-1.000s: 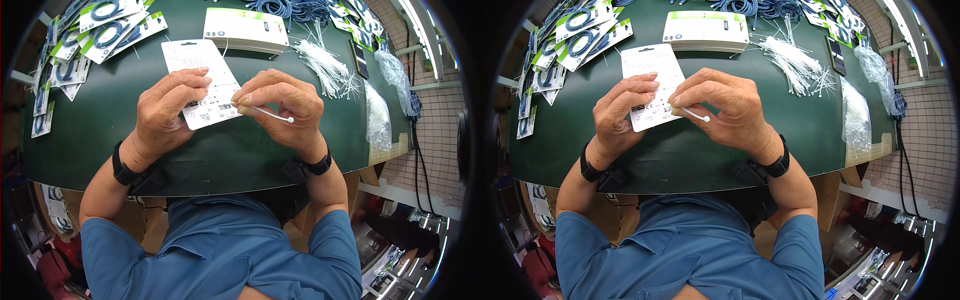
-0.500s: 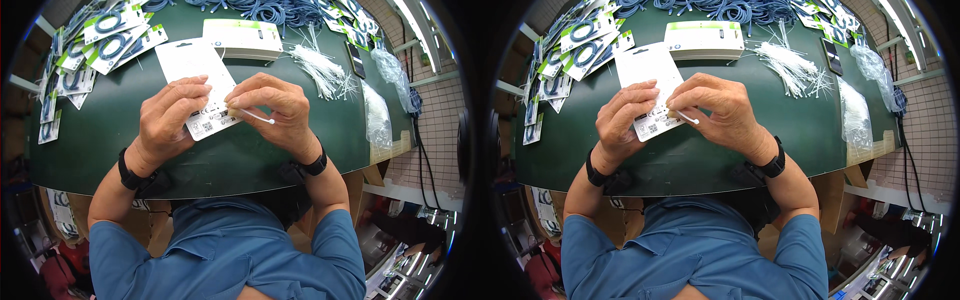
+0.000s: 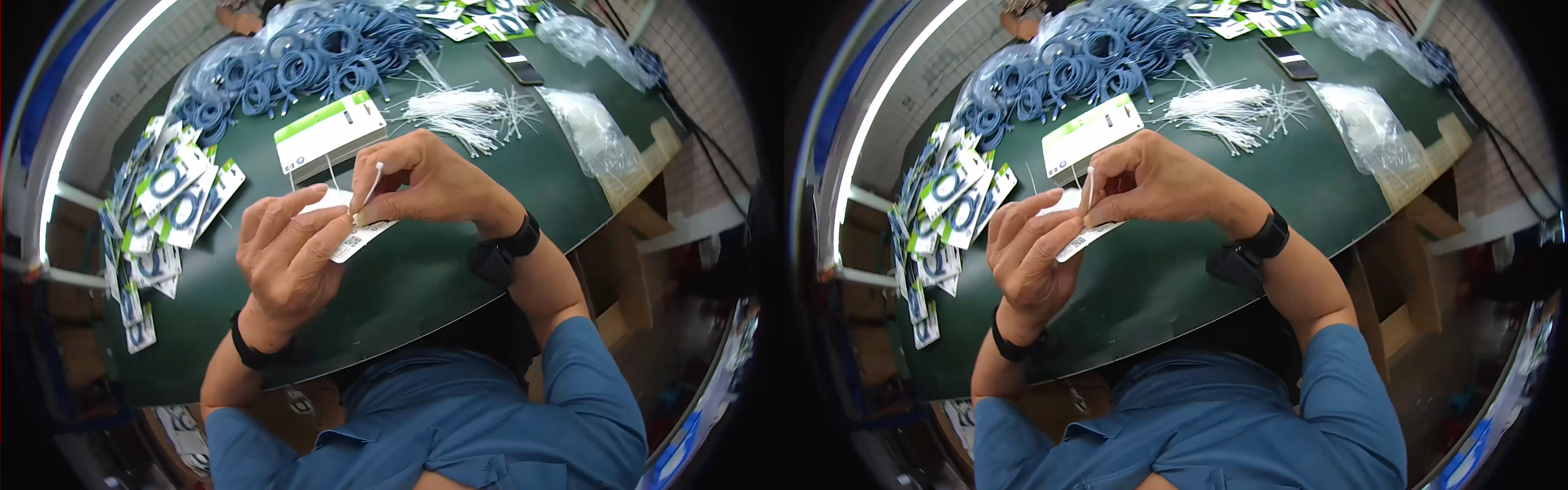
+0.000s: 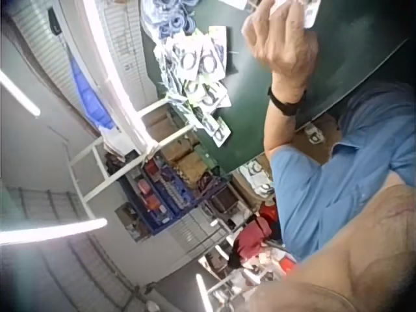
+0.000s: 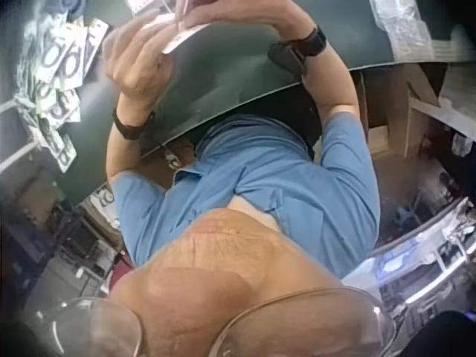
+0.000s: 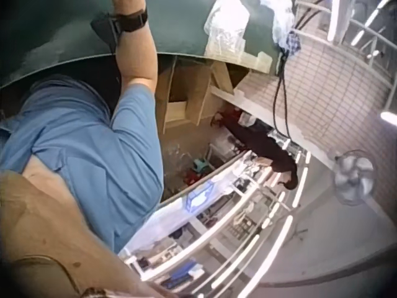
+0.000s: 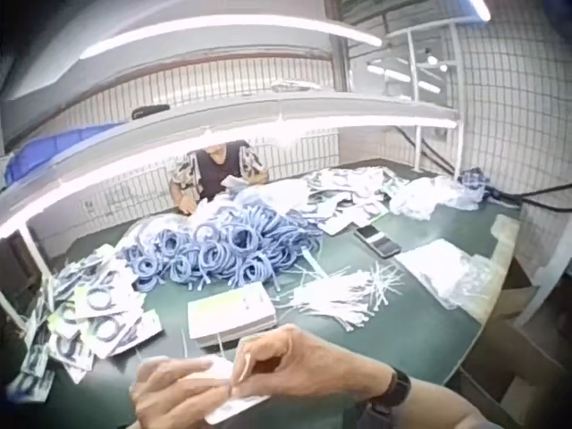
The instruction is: Manual assembly and packaging of network cables into retail packaging using plastic zip ties.
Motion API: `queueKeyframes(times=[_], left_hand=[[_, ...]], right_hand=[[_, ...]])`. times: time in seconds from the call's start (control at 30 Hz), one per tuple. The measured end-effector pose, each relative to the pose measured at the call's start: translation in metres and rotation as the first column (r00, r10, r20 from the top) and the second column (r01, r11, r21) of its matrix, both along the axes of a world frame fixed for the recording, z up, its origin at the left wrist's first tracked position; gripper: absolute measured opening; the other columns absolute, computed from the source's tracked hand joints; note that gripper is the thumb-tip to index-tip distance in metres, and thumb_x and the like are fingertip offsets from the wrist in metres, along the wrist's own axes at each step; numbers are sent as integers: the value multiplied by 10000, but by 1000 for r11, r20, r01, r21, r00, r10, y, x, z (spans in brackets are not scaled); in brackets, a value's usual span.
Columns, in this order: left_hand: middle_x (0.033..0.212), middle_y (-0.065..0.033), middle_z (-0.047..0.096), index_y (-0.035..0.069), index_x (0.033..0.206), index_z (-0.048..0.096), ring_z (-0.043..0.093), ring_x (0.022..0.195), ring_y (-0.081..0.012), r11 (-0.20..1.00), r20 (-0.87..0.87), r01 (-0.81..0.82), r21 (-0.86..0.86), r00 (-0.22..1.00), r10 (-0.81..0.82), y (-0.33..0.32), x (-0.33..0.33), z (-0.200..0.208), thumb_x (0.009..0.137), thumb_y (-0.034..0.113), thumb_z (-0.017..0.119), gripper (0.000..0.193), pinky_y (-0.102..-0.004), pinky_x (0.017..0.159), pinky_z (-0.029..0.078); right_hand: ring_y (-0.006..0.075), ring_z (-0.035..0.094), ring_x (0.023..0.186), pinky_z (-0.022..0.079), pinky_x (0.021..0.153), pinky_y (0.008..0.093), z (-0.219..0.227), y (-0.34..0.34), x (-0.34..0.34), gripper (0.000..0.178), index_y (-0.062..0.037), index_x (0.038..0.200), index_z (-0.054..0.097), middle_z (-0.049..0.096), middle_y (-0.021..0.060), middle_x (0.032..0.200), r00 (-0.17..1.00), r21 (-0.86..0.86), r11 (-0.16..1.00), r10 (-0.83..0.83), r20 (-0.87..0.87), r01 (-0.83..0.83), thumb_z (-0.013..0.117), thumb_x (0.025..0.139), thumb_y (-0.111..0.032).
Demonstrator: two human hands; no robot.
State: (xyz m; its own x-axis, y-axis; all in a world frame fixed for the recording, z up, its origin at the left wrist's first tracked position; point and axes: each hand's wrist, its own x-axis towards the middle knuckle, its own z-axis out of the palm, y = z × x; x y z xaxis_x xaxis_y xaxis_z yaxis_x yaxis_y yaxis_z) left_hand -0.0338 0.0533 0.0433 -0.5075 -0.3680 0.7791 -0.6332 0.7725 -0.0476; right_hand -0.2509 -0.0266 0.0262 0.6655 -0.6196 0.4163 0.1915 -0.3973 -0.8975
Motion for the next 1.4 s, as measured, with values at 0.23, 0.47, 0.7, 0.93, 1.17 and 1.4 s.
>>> queueKeyframes(times=[0.23, 0.47, 0.7, 0.93, 1.17, 1.4], left_hand=[[853, -84, 733, 27, 972, 720, 701, 752, -179, 850, -369, 150, 505, 928, 56, -4, -27, -6, 888, -4, 748, 94, -296, 681, 534], [918, -70, 737, -32, 1057, 682, 665, 806, -82, 740, -730, 388, 550, 653, 201, -45, -23, -8, 1008, 65, 660, 110, -247, 720, 541], [1023, -90, 734, -48, 1125, 657, 669, 849, -87, 613, -912, 676, 409, 314, 263, -82, -11, -28, 1061, 121, 560, 205, -249, 759, 558], [1042, -85, 727, -52, 1174, 642, 661, 862, -82, 540, -879, 694, 477, 374, 296, -84, -12, -52, 1063, 101, 545, 213, -254, 758, 562], [1033, -66, 723, -43, 1217, 631, 658, 862, -80, 489, -880, 731, 475, 393, 268, -76, -18, -48, 1063, 108, 542, 233, -258, 761, 563], [1070, -61, 715, -27, 1258, 612, 663, 944, -95, 553, -810, 634, 540, 569, 138, -63, -20, -30, 1022, 93, 628, 265, -268, 823, 562]], right_hand=[[100, 647, 846, 517, 750, 239, -1, -15, -21, 72, -4, 928, 742, 713, 43, 918, 978, 270, 942, 175, 112, -199, 788, 876, -20], [98, 631, 836, 520, 725, 246, -5, -25, -15, 123, -18, 1021, 720, 686, 49, 914, 831, 375, 903, -367, 417, 211, 770, 915, -56], [153, 593, 759, 520, 642, 279, -14, -19, 6, 208, -87, 1013, 753, 654, 12, 862, 798, -639, 510, -522, 302, 576, 795, 832, 5], [204, 582, 746, 524, 601, 311, -26, -22, 16, 313, -140, 964, 771, 652, -4, 874, 789, -827, 336, -582, 194, 451, 843, 707, 24], [196, 579, 769, 516, 628, 320, -28, -23, 18, 303, -125, 929, 756, 656, 5, 898, 794, -794, 362, -562, 231, 487, 875, 681, 0], [224, 587, 791, 495, 653, 333, -22, -26, 12, 313, -83, 904, 676, 656, 42, 913, 745, -788, 232, -551, 377, 571, 883, 688, 9]])
